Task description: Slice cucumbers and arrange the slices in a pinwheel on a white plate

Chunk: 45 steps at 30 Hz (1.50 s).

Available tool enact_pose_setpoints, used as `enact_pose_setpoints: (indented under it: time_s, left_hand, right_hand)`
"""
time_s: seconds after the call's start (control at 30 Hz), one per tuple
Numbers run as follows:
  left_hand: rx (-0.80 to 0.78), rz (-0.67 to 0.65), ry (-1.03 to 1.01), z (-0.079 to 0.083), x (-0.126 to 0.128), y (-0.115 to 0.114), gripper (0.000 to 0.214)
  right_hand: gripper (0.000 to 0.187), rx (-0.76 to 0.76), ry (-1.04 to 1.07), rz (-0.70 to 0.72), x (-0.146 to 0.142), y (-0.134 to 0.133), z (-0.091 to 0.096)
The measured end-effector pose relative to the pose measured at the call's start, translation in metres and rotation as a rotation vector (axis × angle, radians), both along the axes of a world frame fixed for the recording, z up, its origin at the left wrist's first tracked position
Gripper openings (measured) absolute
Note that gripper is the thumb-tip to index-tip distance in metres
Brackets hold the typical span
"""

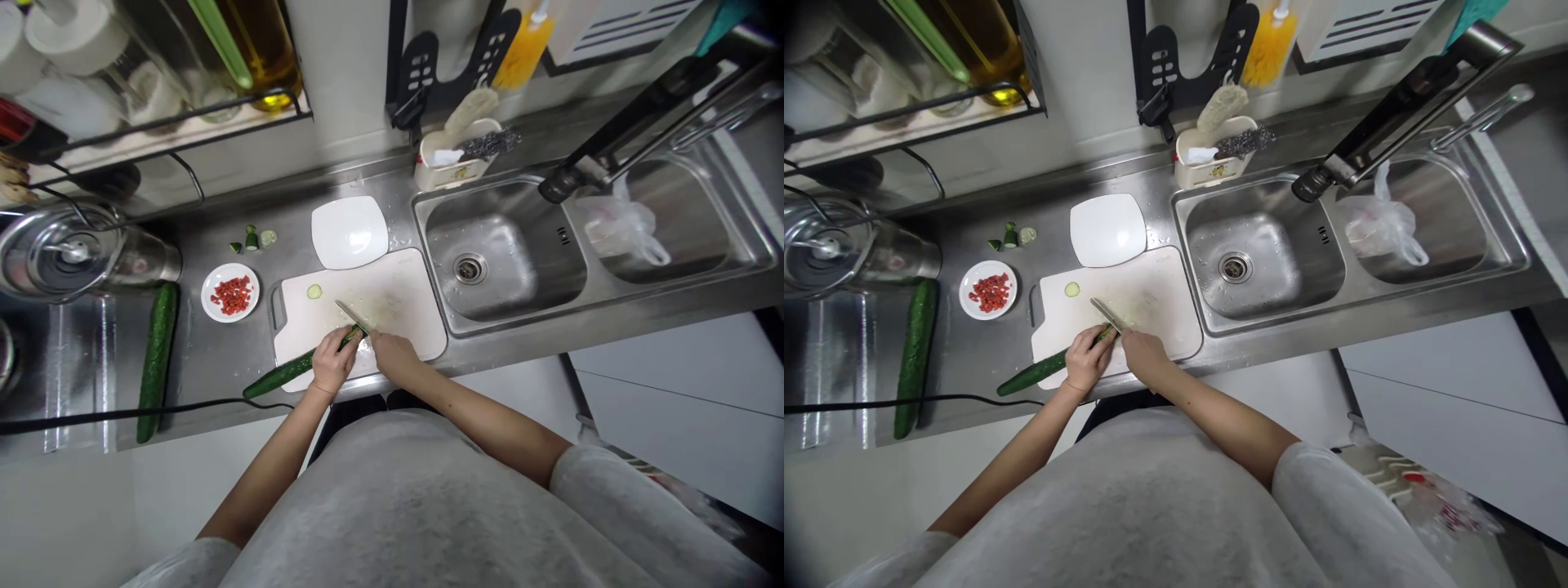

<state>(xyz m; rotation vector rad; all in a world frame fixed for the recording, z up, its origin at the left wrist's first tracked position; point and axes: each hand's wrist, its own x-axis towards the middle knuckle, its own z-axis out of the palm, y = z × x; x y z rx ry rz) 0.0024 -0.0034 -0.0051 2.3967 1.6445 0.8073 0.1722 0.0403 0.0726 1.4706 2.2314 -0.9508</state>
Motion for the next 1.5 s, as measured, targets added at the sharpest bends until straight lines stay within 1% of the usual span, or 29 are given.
enact_pose_setpoints:
  time_s: [0.17, 0.3, 0.37, 0.47, 0.53, 0.63, 0.67, 0.7, 0.73, 0.77, 0.83, 0.87, 0.93, 0.97, 1.03, 1.1, 1.17, 1.23, 1.33, 1.4, 1.43, 1.5]
  left_hand:
    - [-0.002, 0.004, -0.006, -0.001, 0.000, 0.000, 0.029]
    - [-0.030, 0.016, -0.033, 0.006, 0.001, 0.002, 0.027]
    - [-0.055, 0.029, -0.046, 0.011, 0.003, 0.002, 0.027]
    - [-0.107, 0.065, -0.090, 0.019, 0.004, 0.001, 0.027]
    - [-0.146, 0.165, -0.167, 0.024, 0.005, 0.001, 0.028]
    - [-0.179, 0.468, -0.374, 0.033, 0.002, 0.008, 0.033]
    - [-0.194, 0.556, -0.443, 0.037, 0.001, 0.013, 0.034]
    - [-0.219, 0.612, -0.501, 0.043, -0.001, 0.019, 0.036]
    - [-0.272, 0.611, -0.530, 0.049, -0.001, 0.025, 0.036]
    - [-0.357, 0.546, -0.545, 0.056, -0.001, 0.032, 0.037]
    - [-0.544, 0.360, -0.535, 0.071, 0.001, 0.045, 0.039]
    - [-0.611, 0.274, -0.514, 0.078, 0.004, 0.051, 0.039]
    - [-0.679, 0.135, -0.469, 0.091, 0.010, 0.058, 0.036]
    - [-0.693, 0.093, -0.440, 0.095, 0.014, 0.060, 0.034]
    - [-0.693, 0.076, -0.387, 0.100, 0.019, 0.062, 0.029]
    - [-0.677, 0.102, -0.359, 0.099, 0.022, 0.061, 0.024]
    - [-0.667, 0.127, -0.377, 0.094, 0.023, 0.060, 0.020]
    - [-0.695, 0.158, -0.461, 0.086, 0.024, 0.060, 0.021]
    - [-0.752, 0.239, -0.664, 0.073, 0.024, 0.064, 0.027]
    - [-0.739, 0.315, -0.733, 0.064, 0.022, 0.070, 0.026]
    - [-0.724, 0.365, -0.722, 0.060, 0.020, 0.074, 0.025]
    - [-0.704, 0.480, -0.633, 0.052, 0.015, 0.082, 0.021]
  right_hand:
    - [0.029, -0.011, -0.007, -0.015, -0.002, 0.000, -0.007]
    - [0.028, 0.001, -0.034, 0.000, 0.006, -0.001, -0.001]
    - [0.029, 0.057, -0.063, 0.006, 0.015, -0.002, 0.005]
    - [0.035, 0.194, -0.115, 0.023, 0.033, -0.004, 0.014]
    - [0.037, 0.286, -0.125, 0.042, 0.044, -0.003, 0.019]
    - [0.040, 0.439, -0.101, 0.051, 0.059, -0.001, 0.021]
    - [0.040, 0.490, -0.087, 0.050, 0.063, -0.001, 0.020]
    - [0.041, 0.536, -0.072, 0.049, 0.066, -0.001, 0.019]
    - [0.041, 0.576, -0.058, 0.050, 0.069, -0.001, 0.018]
    - [0.041, 0.608, -0.044, 0.054, 0.071, -0.001, 0.016]
    - [0.040, 0.649, -0.020, 0.062, 0.073, -0.001, 0.014]
    - [0.040, 0.660, -0.010, 0.067, 0.074, -0.002, 0.012]
    - [0.039, 0.674, 0.006, 0.078, 0.074, -0.001, 0.011]
    - [0.039, 0.682, 0.011, 0.082, 0.073, -0.001, 0.011]
    - [0.038, 0.692, 0.014, 0.090, 0.071, -0.001, 0.012]
    - [0.038, 0.690, 0.014, 0.095, 0.069, -0.001, 0.013]
    - [0.038, 0.684, 0.006, 0.098, 0.068, -0.002, 0.013]
    - [0.038, 0.676, -0.007, 0.100, 0.068, -0.002, 0.013]
    - [0.037, 0.658, -0.011, 0.097, 0.070, -0.004, 0.010]
    - [0.036, 0.662, -0.009, 0.094, 0.074, -0.005, 0.007]
    - [0.035, 0.671, -0.011, 0.093, 0.077, -0.006, 0.006]
    - [0.033, 0.699, -0.019, 0.092, 0.082, -0.008, 0.003]
